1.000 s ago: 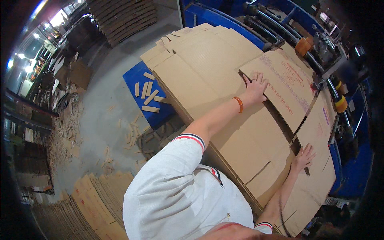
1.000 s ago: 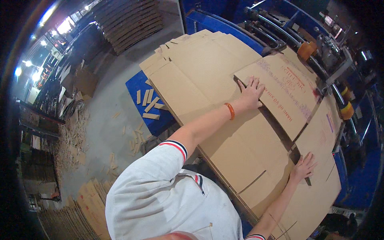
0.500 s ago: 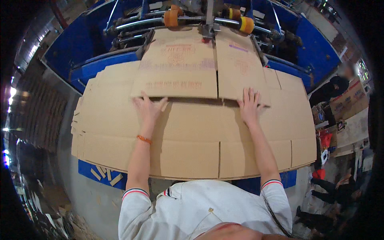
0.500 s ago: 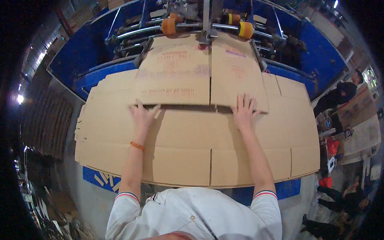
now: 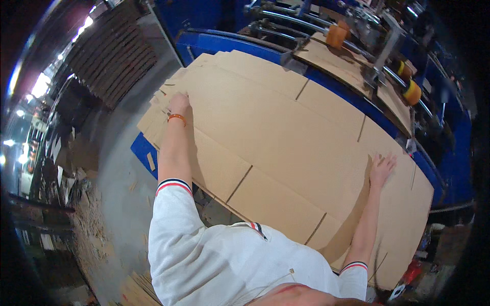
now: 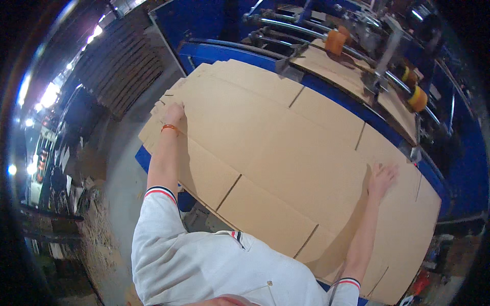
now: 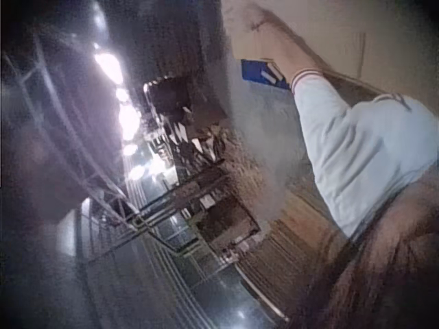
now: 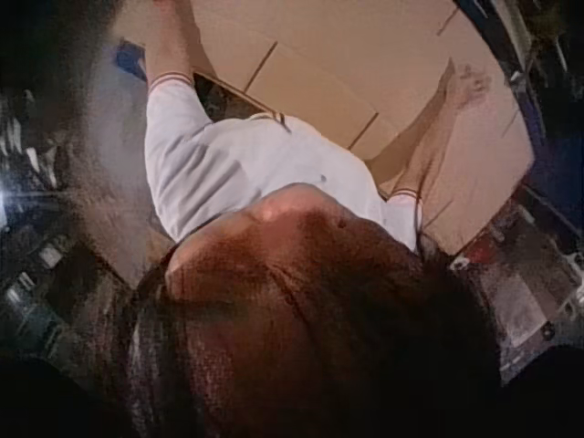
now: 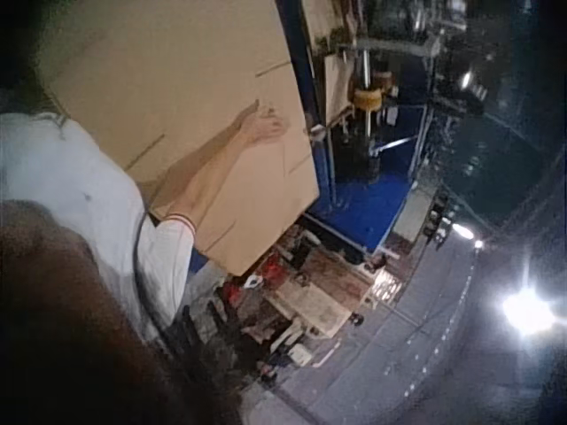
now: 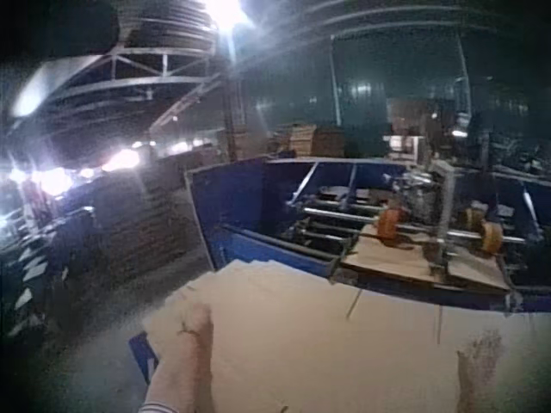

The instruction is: The person repeatedly picks up flat cardboard sheets from a conveyor and stacks them by hand. The person aligns each sheet and places it onto a growing pile on the conveyor table.

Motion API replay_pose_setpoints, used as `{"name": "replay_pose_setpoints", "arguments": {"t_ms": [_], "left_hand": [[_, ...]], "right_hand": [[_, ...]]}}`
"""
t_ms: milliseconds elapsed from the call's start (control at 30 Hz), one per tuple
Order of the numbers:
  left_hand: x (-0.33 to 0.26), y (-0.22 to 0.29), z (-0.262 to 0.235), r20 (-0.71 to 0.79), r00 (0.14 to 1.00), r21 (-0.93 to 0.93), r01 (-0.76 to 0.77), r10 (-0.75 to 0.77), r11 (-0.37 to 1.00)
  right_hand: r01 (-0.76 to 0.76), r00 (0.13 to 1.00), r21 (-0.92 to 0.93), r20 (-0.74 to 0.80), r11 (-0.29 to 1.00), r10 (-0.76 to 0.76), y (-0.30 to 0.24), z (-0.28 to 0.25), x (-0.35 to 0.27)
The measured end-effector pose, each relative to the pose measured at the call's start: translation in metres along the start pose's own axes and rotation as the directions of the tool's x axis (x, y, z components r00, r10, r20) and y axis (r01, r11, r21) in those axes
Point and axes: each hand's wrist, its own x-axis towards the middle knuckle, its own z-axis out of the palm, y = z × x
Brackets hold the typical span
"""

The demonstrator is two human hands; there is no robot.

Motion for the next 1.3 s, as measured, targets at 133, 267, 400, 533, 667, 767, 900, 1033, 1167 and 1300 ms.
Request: {"name": "replay_pose_setpoints", "arguments": {"t_ms": [133, 267, 400, 533, 667, 767, 900, 1033, 1167, 1300], "left_hand": [[0.001, -0.028, -0.012, -0.037, 0.98, -0.041, -0.199, 0.197, 0.979], [-0.008, -0.008, -0.034, 0.041, 0.985, -0.075, -0.165, 0.168, 0.983], [0.024, -0.046, -0.026, 0.141, 0.966, -0.02, -0.218, 0.218, 0.976], [0.022, -0.048, -0.042, -0.142, 0.948, -0.033, -0.29, 0.283, 0.956], [0.016, -0.025, -0.142, 0.186, 0.951, -0.092, -0.235, 0.248, 0.968], [-0.002, -0.004, -0.196, -0.104, 0.906, 0.089, -0.403, 0.411, 0.911], [-0.065, 0.055, -0.28, -0.266, 0.79, 0.281, -0.484, 0.552, 0.829], [-0.119, 0.09, -0.36, -0.061, 0.684, -0.011, -0.728, 0.727, 0.685], [-0.236, 0.046, -0.405, 0.099, 0.45, -0.987, -0.066, 0.888, 0.143], [-0.315, -0.002, -0.291, -0.178, 0.488, -0.947, -0.32, 0.854, -0.014]], "right_hand": [[-0.043, 0.996, 0.014, 0.073, 0.999, 0.042, -0.018, -0.013, 0.002], [-0.014, 1.0, -0.015, 0.018, 1.0, 0.014, 0.003, -0.006, 0.001], [-0.031, 0.999, 0.013, 0.03, 0.999, 0.03, -0.006, -0.007, 0.004], [-0.05, 0.997, 0.024, 0.068, 0.998, 0.048, -0.006, -0.012, 0.003], [-0.01, 1.0, 0.167, -0.003, 0.986, 0.011, -0.001, -0.018, -0.005], [-0.071, 0.997, 0.392, 0.057, 0.917, 0.053, 0.009, -0.024, -0.031], [-0.186, 0.973, 0.54, 0.219, 0.821, 0.077, 0.006, -0.083, -0.113], [-0.226, 0.959, 0.102, 0.195, 0.969, 0.204, 0.044, -0.162, -0.197], [-0.574, 0.785, -0.272, 0.085, 0.772, 0.614, 0.088, -0.188, -0.257], [-0.692, 0.693, 0.106, -0.181, 0.714, 0.698, 0.132, -0.192, -0.316]]}}
